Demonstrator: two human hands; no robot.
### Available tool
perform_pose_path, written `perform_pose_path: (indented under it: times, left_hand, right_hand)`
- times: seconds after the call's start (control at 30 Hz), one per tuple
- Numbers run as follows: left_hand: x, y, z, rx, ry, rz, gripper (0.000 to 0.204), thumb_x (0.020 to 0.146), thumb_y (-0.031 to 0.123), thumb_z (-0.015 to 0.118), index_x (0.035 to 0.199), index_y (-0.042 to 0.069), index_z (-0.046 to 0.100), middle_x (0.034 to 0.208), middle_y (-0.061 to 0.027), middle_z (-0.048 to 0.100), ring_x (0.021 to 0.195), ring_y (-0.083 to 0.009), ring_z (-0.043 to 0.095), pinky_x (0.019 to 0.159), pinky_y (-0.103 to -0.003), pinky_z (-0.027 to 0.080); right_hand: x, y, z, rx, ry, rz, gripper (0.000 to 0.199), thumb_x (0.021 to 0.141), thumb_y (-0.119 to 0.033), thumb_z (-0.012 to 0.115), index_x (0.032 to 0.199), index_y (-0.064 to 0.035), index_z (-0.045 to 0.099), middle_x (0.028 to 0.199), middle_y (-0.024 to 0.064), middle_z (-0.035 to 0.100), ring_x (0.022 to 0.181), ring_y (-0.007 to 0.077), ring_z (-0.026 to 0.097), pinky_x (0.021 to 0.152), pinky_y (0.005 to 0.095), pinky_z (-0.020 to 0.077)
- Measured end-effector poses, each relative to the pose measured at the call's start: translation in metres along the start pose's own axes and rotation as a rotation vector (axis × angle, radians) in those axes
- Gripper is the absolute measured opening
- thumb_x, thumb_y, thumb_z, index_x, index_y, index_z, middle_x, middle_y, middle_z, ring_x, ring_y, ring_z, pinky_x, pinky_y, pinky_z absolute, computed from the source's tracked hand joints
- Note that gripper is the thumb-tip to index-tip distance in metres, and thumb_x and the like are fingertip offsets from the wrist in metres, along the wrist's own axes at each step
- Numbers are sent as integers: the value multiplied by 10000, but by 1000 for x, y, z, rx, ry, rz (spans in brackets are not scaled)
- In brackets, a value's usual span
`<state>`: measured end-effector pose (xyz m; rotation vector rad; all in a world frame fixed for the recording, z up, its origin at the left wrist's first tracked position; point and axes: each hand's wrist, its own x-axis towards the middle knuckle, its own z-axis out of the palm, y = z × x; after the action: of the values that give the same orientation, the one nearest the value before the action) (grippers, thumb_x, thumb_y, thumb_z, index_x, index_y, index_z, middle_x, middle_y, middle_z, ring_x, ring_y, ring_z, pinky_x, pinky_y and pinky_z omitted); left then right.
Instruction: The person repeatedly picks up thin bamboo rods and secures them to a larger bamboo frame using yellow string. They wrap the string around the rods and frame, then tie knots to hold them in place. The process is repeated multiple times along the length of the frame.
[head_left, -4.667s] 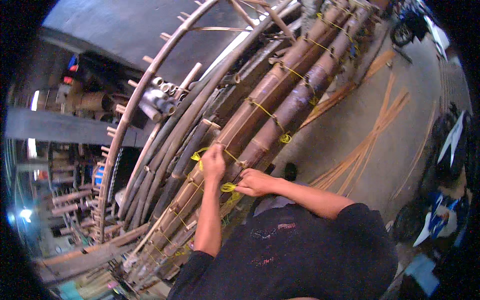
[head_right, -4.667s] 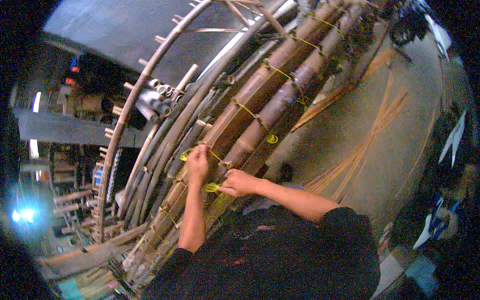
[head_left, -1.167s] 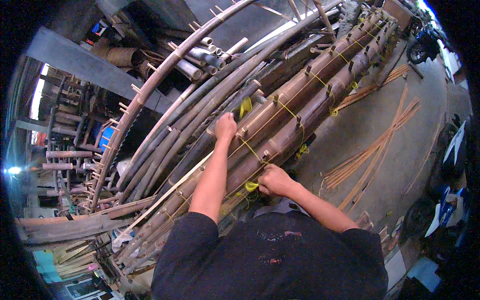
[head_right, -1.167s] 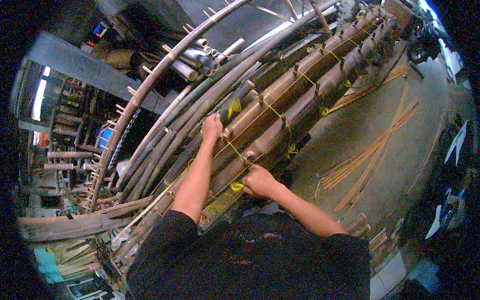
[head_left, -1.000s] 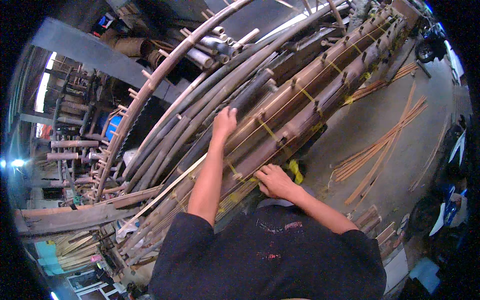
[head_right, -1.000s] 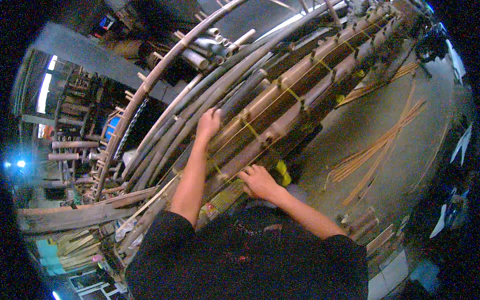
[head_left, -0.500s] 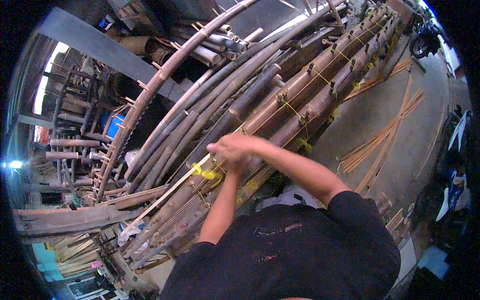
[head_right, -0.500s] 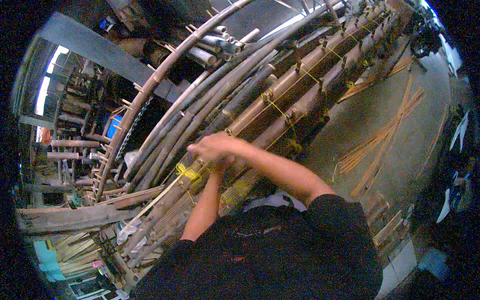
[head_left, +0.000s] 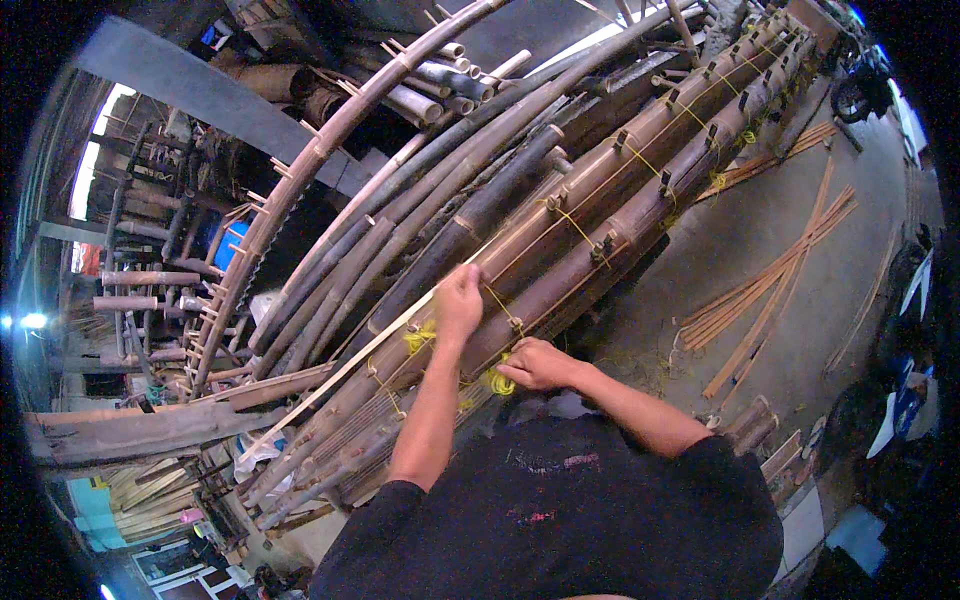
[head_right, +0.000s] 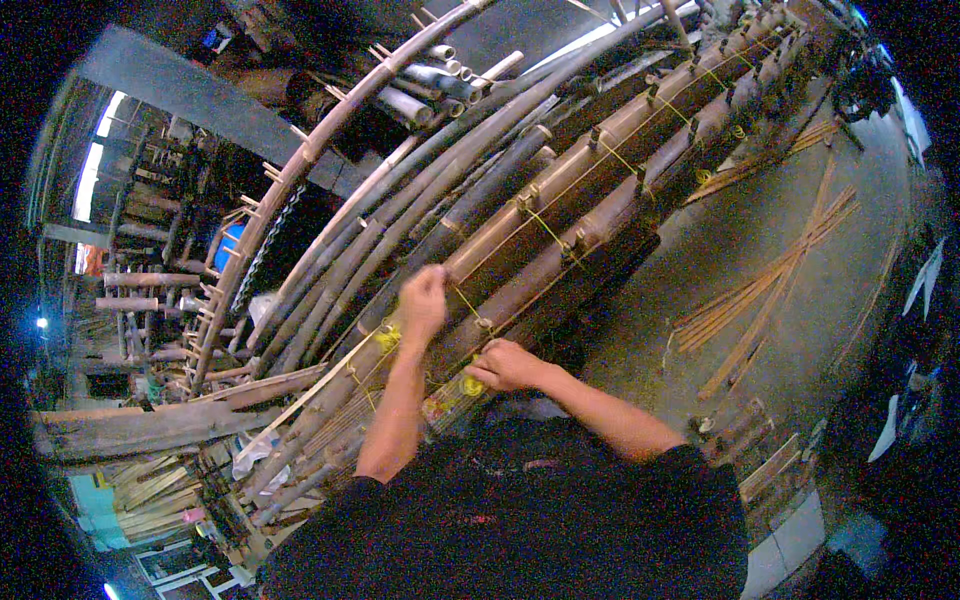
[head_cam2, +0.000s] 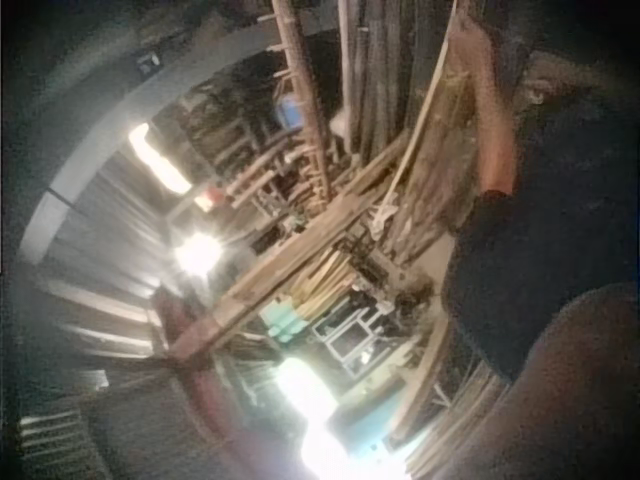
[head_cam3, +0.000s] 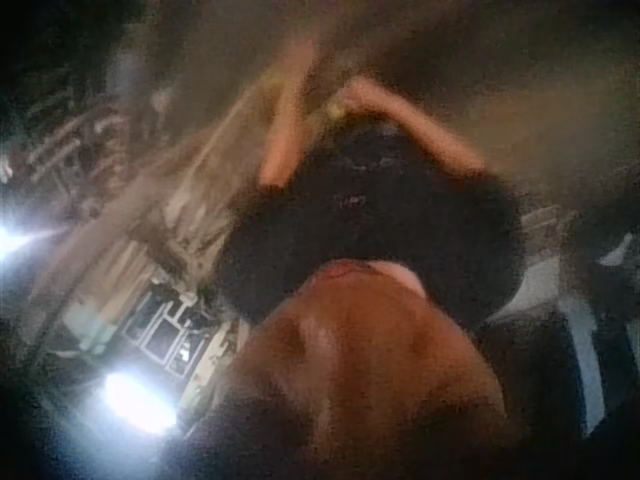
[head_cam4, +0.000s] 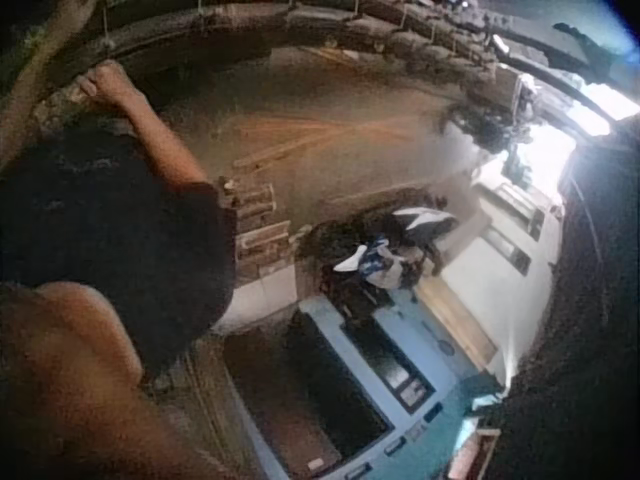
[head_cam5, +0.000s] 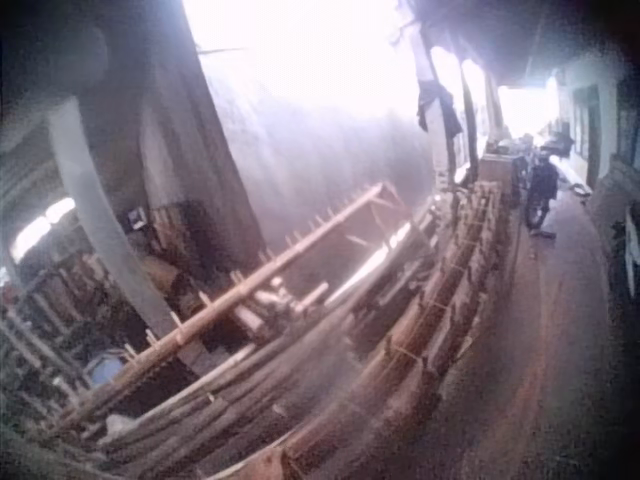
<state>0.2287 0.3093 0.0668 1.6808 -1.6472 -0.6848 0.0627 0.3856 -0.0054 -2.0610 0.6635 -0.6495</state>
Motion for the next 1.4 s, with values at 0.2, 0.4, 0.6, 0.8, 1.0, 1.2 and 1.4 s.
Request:
perform_pose_path:
  times: [0.2,0.4,0.6,0.8,1.0,1.2,1.4]
  left_hand:
    - [103,-65,1,250,378,36,330,952,288,486,856,20,652,748,-186,660,710,-377,641,662,-455,485]
    - [86,-90,-19,301,-114,-40,363,935,332,472,1038,19,625,984,-256,640,949,-442,598,838,-500,461]
    - [-36,-113,-119,445,-382,-147,344,908,301,519,1042,2,625,993,-267,640,967,-441,599,856,-510,454]
    - [-109,-157,-66,537,-24,32,385,855,360,618,1078,47,596,958,-209,660,938,-385,622,788,-455,497]
    - [-101,-112,-91,265,-96,-112,317,898,314,519,1007,48,654,983,-240,651,961,-427,602,821,-493,472]
    - [-118,-169,-79,201,69,66,335,911,330,511,1004,41,652,873,-247,645,858,-449,612,758,-494,488]
    - [-90,-114,-88,-62,72,28,271,951,253,508,934,25,654,761,-166,651,689,-307,638,646,-397,478]
  right_hand:
    - [0,-13,-14,-210,-8,29,362,835,-307,588,600,-32,602,579,187,558,597,396,552,725,444,468]
    - [9,-48,22,-485,-14,115,372,725,-256,666,1026,-41,616,1037,224,626,968,342,605,881,449,463]
    - [25,-68,112,1165,110,626,280,950,-303,519,982,-30,572,932,89,588,841,199,573,777,323,457]
    - [133,-109,134,491,654,254,315,955,-304,438,952,-29,591,935,106,616,873,236,572,757,404,455]
    - [206,-76,52,-638,89,544,547,965,-481,394,1068,-15,661,1167,198,600,1117,325,550,925,534,402]
    - [147,-119,32,409,-151,173,391,949,-369,518,840,-17,649,745,72,608,668,172,543,626,321,449]
    - [38,-65,127,67,14,12,440,928,-293,519,613,14,529,604,203,537,618,408,542,613,480,444]
